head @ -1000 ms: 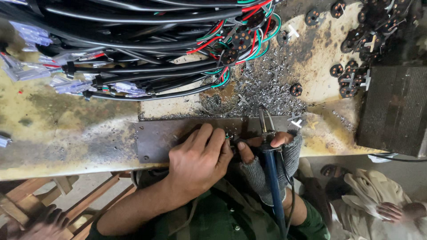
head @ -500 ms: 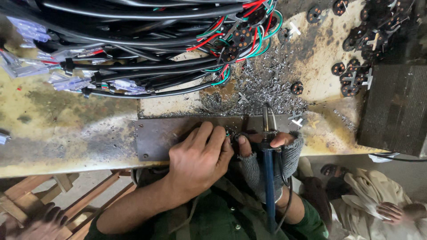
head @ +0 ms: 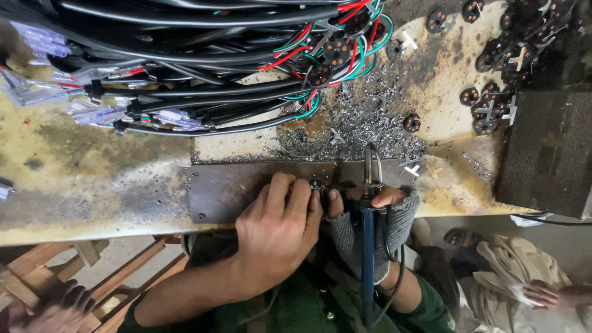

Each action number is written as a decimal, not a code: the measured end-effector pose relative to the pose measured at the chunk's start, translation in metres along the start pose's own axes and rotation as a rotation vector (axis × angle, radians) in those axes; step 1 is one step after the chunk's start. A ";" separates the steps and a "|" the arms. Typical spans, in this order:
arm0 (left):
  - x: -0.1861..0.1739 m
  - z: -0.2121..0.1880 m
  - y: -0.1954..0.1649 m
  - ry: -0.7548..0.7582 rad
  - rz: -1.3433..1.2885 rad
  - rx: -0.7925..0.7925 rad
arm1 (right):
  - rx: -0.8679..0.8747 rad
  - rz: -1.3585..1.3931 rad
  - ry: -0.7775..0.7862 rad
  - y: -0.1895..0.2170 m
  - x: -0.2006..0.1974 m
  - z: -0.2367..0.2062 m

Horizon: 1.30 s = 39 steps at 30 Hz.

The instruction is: The person solders wire ends to small terminal connectors at a workbench. They hold a soldering iron in their gloved right hand and a red wire in the left hand, touching the iron to the wire end and connector, then set the finished wire aside and pick up the next one, repeating the process. Near the end they hold a phone in their left hand while continuing to solder.

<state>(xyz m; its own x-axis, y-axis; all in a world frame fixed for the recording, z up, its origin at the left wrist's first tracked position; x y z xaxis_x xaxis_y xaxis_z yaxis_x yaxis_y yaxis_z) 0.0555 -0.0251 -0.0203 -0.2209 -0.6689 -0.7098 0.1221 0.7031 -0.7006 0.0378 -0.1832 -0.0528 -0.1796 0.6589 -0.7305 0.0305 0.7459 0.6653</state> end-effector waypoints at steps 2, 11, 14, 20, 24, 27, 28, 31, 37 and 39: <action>-0.006 -0.005 -0.007 -0.110 0.024 -0.016 | 0.009 -0.143 0.031 -0.003 0.007 -0.003; 0.009 -0.008 0.007 -0.002 -0.016 0.072 | -0.125 0.169 -0.153 -0.009 0.004 -0.015; 0.001 -0.009 0.012 -0.066 -0.126 0.034 | -0.117 0.152 -0.161 -0.006 0.004 -0.013; -0.014 -0.027 0.059 0.351 -0.276 -0.370 | -0.176 0.130 -0.160 -0.006 -0.001 -0.009; -0.022 -0.040 0.077 0.446 -0.263 -0.412 | 0.032 0.412 -0.135 -0.032 -0.004 -0.009; -0.017 -0.043 0.081 0.452 -0.282 -0.411 | 0.067 0.478 -0.183 -0.037 -0.011 -0.014; -0.014 -0.045 0.083 0.480 -0.290 -0.452 | 0.048 0.403 -0.208 -0.035 -0.015 -0.015; -0.021 -0.036 0.072 0.453 -0.344 -0.320 | 0.018 0.258 -0.247 -0.029 -0.021 -0.015; -0.103 -0.001 0.011 0.307 -0.107 -0.095 | -0.059 0.115 -0.296 -0.018 -0.022 -0.009; -0.133 0.015 -0.019 0.132 0.111 0.012 | -0.075 0.334 -0.269 -0.017 -0.019 -0.009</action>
<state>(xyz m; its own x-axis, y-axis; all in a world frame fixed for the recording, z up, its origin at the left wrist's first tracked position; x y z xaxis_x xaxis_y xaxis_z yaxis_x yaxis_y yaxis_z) 0.0967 0.0472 0.0861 -0.3301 -0.5490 -0.7679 0.1639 0.7678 -0.6194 0.0322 -0.2091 -0.0489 0.0907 0.8721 -0.4808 -0.0293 0.4849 0.8741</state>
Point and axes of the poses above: each hand's wrist, its own z-axis towards the middle knuckle, its own x-axis out of the palm, y = z × x, the point moved 7 cm from there along z, towards the middle knuckle, and after that the axes turned 13 degrees about y, right-handed, at the moved point
